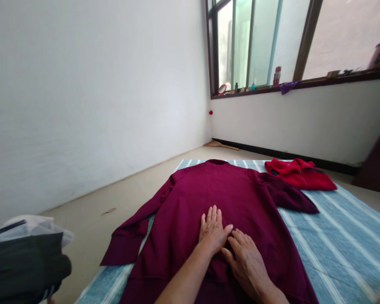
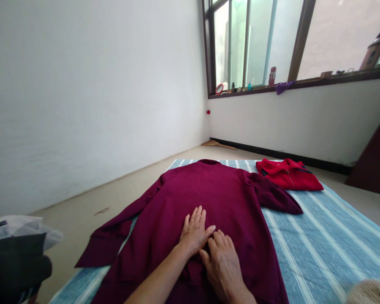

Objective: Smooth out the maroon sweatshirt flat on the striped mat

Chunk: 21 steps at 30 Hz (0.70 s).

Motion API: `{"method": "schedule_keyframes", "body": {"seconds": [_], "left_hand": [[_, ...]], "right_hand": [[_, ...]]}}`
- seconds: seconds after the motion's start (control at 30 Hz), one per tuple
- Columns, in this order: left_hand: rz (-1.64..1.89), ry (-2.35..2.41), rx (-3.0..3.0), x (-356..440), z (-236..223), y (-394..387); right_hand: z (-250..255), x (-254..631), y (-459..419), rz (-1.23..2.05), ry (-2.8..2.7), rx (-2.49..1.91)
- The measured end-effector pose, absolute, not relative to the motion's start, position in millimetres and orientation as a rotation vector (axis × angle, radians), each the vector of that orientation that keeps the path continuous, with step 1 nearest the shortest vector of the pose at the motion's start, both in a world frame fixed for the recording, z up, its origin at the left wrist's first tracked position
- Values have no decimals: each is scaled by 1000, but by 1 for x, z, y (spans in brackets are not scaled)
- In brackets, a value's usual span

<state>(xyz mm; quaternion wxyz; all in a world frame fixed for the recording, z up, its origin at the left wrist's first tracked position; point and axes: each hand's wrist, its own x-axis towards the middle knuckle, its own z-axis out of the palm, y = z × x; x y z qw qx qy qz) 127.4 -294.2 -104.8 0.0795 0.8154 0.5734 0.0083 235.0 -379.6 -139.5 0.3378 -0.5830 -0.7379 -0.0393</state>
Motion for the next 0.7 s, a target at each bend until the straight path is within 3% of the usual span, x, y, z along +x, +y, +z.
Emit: {"method": "schedule_keyframes", "body": {"seconds": [0.7], "left_hand": [[31,1655,2526,115,-115,-303]], "right_hand": [[-146,236,-377,-149,-1878,-1510]]}}
